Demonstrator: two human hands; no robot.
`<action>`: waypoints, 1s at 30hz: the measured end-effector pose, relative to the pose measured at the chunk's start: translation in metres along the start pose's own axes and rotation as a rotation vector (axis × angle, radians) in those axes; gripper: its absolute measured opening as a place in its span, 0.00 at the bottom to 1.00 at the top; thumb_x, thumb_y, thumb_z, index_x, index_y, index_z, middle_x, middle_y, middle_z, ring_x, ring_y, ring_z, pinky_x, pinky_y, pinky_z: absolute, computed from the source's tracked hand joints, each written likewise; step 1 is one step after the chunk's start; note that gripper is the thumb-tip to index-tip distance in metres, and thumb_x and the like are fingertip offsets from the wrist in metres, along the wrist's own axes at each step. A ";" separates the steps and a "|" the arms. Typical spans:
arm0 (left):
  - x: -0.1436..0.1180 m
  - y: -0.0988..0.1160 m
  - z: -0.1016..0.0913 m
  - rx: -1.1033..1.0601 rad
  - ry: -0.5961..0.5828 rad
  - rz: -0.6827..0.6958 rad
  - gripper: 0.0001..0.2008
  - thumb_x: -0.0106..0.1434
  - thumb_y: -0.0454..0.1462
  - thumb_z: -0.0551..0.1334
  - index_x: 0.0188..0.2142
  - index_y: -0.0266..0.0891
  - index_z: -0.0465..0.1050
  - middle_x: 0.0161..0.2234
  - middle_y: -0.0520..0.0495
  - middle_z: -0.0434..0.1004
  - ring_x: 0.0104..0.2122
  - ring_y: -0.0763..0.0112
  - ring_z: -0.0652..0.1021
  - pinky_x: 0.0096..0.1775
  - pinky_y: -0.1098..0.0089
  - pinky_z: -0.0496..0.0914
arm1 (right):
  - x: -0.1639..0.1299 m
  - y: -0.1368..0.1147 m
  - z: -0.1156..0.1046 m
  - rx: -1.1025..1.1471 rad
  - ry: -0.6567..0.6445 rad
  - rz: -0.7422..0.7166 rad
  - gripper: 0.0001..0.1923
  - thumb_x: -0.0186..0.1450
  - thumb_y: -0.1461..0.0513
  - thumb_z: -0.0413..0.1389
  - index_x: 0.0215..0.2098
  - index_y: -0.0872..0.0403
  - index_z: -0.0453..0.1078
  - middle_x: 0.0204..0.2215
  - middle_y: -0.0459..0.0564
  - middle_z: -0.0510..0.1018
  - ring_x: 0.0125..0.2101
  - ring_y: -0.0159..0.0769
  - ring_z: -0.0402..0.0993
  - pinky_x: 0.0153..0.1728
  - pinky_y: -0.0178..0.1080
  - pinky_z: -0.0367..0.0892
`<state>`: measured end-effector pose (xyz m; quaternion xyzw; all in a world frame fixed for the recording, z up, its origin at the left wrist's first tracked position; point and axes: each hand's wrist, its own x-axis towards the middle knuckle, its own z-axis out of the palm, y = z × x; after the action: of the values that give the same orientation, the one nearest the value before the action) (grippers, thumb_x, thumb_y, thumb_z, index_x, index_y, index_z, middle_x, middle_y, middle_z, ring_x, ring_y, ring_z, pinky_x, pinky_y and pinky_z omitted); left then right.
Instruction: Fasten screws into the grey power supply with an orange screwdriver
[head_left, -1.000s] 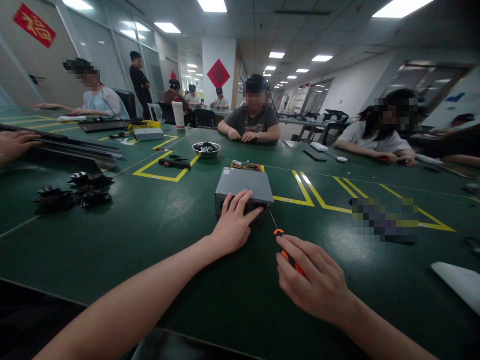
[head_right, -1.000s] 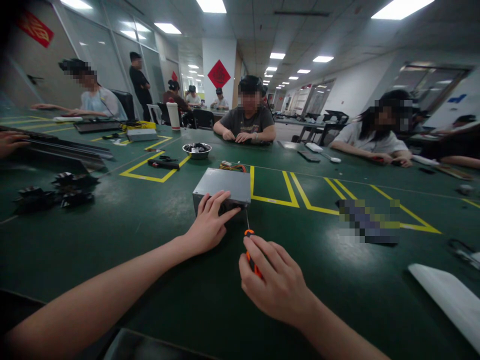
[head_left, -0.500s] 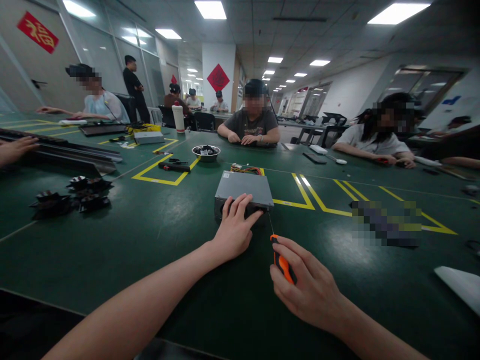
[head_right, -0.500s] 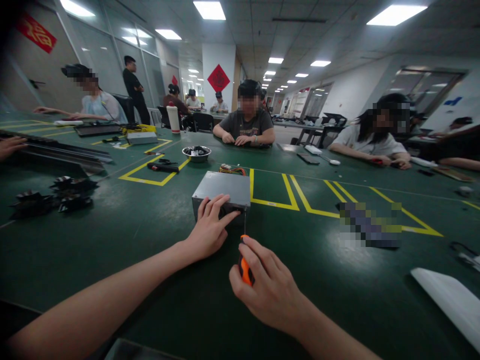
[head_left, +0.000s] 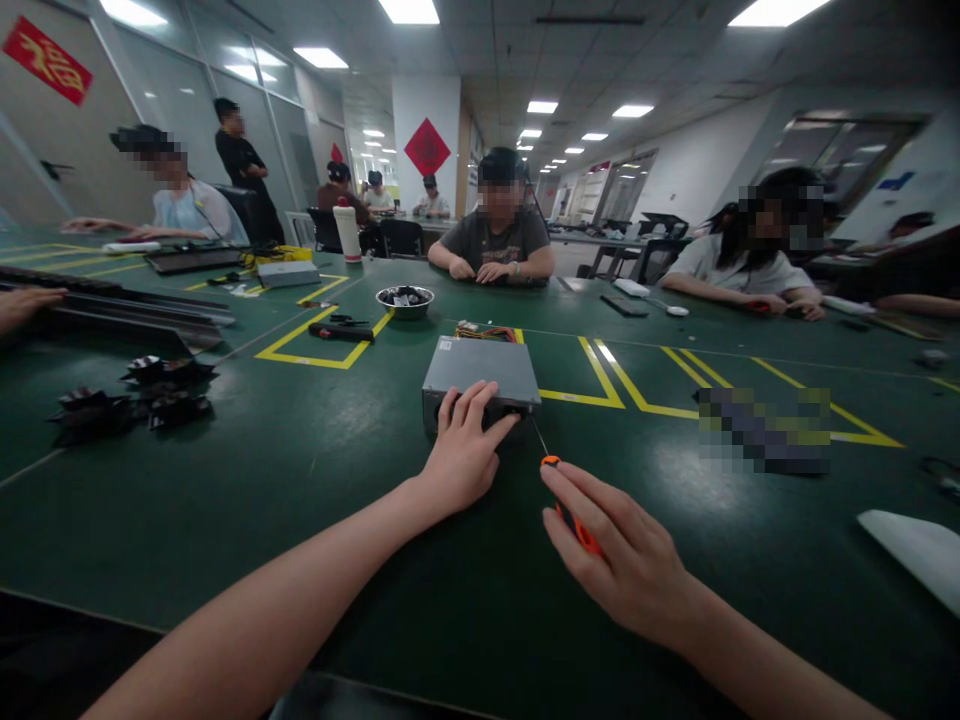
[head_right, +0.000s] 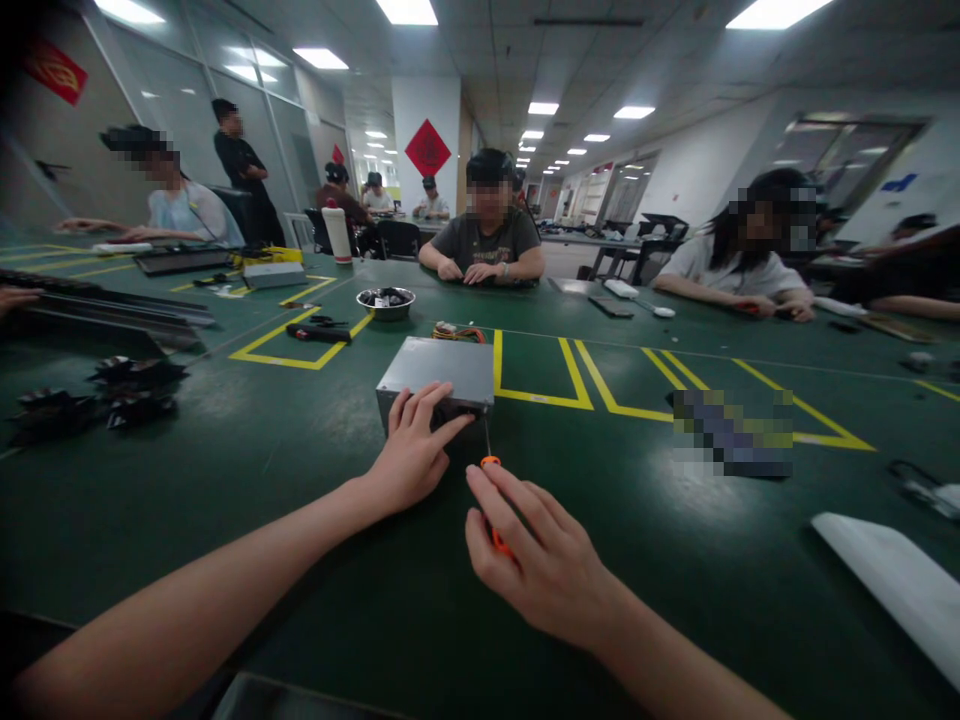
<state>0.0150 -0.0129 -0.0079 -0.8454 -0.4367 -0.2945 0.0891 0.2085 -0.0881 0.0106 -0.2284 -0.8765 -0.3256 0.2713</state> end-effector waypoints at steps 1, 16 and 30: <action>0.000 0.000 0.000 0.001 0.002 -0.002 0.28 0.49 0.27 0.57 0.51 0.44 0.64 0.59 0.43 0.48 0.60 0.55 0.50 0.58 0.49 0.43 | 0.001 -0.001 0.000 -0.015 -0.003 -0.022 0.12 0.58 0.66 0.56 0.41 0.55 0.66 0.49 0.60 0.70 0.51 0.45 0.64 0.42 0.41 0.69; 0.001 0.001 -0.001 0.002 0.004 -0.003 0.27 0.50 0.26 0.55 0.51 0.44 0.64 0.59 0.43 0.48 0.60 0.54 0.50 0.58 0.48 0.43 | 0.002 -0.006 -0.002 -0.122 -0.050 0.026 0.17 0.58 0.65 0.55 0.46 0.51 0.65 0.46 0.58 0.71 0.46 0.42 0.69 0.38 0.39 0.69; 0.001 0.002 -0.003 0.011 -0.004 -0.007 0.27 0.50 0.27 0.56 0.51 0.44 0.64 0.59 0.42 0.49 0.60 0.54 0.50 0.58 0.49 0.43 | 0.011 -0.016 -0.011 -0.184 -0.065 0.174 0.13 0.59 0.72 0.51 0.42 0.59 0.66 0.39 0.61 0.74 0.41 0.43 0.70 0.37 0.40 0.68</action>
<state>0.0160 -0.0147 -0.0052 -0.8441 -0.4411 -0.2908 0.0917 0.1942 -0.1043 0.0172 -0.3377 -0.8282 -0.3723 0.2479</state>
